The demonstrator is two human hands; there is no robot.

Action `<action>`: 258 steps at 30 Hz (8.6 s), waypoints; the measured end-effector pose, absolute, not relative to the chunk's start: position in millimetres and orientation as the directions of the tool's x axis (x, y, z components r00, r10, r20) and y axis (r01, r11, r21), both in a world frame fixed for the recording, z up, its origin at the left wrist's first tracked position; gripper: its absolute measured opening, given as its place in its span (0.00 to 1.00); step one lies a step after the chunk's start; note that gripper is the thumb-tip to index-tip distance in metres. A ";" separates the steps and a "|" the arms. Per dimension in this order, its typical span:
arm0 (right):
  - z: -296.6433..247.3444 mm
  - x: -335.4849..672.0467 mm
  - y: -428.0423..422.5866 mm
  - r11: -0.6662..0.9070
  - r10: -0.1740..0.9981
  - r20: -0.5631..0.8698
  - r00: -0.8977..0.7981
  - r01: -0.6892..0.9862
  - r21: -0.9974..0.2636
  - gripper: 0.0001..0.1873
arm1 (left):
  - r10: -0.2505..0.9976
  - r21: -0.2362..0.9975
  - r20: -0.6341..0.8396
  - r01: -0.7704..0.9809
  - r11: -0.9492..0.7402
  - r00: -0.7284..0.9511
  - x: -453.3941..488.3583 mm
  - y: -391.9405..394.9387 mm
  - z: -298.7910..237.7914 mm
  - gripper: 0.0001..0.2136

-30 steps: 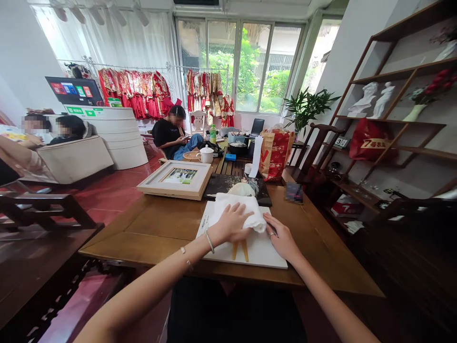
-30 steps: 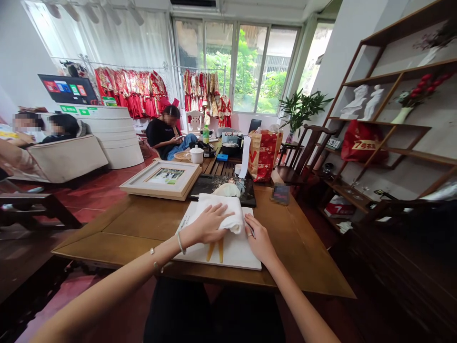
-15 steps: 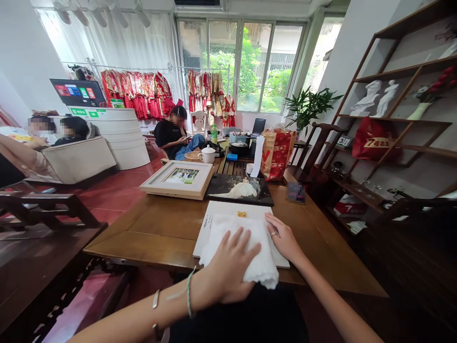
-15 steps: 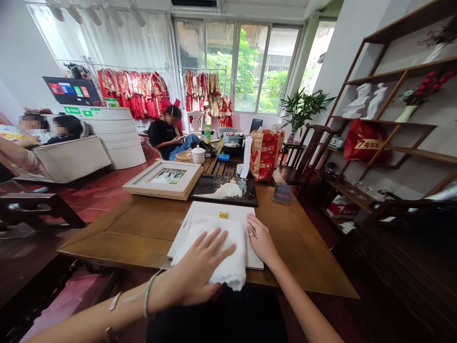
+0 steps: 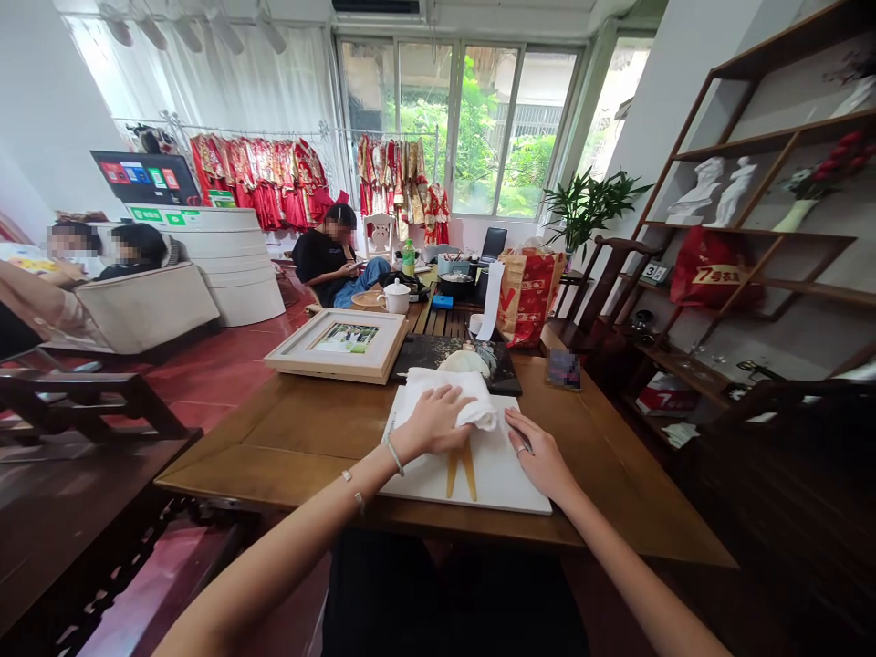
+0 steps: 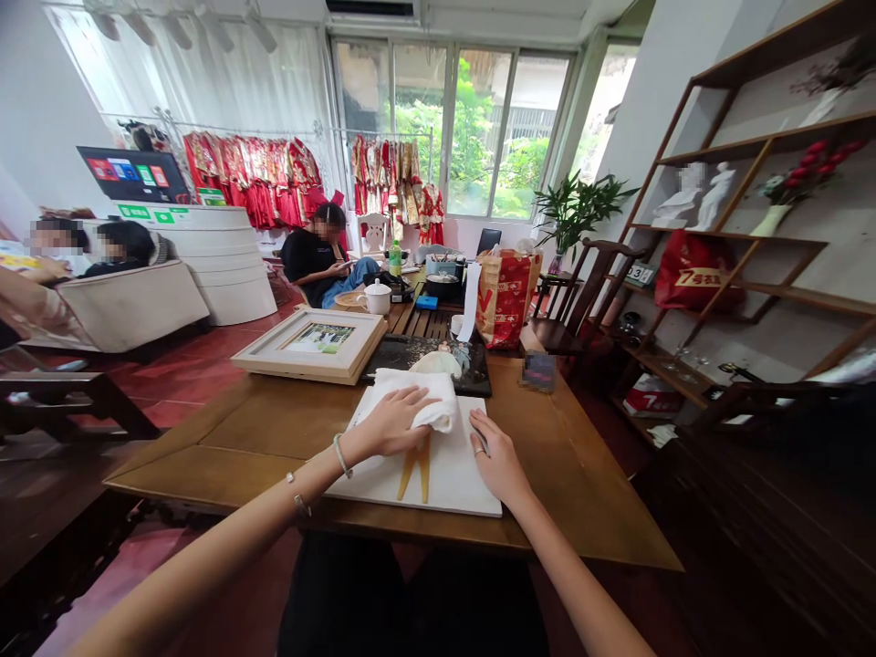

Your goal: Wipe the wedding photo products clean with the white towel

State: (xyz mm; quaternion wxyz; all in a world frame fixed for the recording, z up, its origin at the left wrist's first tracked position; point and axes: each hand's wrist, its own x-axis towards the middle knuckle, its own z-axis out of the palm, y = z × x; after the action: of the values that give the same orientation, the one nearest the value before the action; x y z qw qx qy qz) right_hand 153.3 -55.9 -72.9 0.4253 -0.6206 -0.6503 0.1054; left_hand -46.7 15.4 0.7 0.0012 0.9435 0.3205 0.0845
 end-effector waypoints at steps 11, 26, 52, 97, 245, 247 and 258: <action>-70.6 158.0 -57.5 0.186 0.908 0.396 0.140 0.711 -0.678 0.19 | 0.665 0.060 0.125 0.663 -0.746 0.737 -98.9 -9.5 -6.9 0.27; -62.5 148.9 -62.0 0.219 0.892 0.427 0.149 0.683 -0.696 0.18 | 0.627 0.121 0.081 0.616 -0.778 0.775 -116.5 -40.3 5.7 0.30; -67.3 153.5 -59.8 0.196 0.900 0.413 0.138 0.718 -0.668 0.19 | 0.547 0.134 0.110 0.533 -0.836 0.830 -131.1 -41.4 11.5 0.37; -73.9 163.6 -47.0 0.175 0.910 0.391 0.139 0.725 -0.666 0.19 | 0.675 0.157 -0.033 0.670 -0.725 0.738 -95.6 65.9 4.3 0.25; -69.2 159.6 -50.7 0.198 0.897 0.418 0.143 0.716 -0.670 0.16 | 0.728 0.130 0.028 0.720 -0.682 0.685 -139.1 -46.4 7.8 0.30; -69.9 161.6 -50.9 0.194 0.901 0.411 0.140 0.717 -0.670 0.16 | 0.776 0.159 0.026 0.764 -0.625 0.630 -158.5 -37.4 7.3 0.28; -73.4 169.7 -50.8 0.193 0.875 0.461 0.150 0.764 -0.616 0.16 | 0.798 0.155 0.326 0.804 -0.574 0.507 -173.8 -48.8 -10.6 0.29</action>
State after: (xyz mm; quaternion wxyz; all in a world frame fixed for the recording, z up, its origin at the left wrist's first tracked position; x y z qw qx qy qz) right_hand 169.7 -50.8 -73.4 0.4196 -0.6317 -0.6484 0.0660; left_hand -173.8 -48.8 -10.6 -0.0082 0.8680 0.4614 0.1834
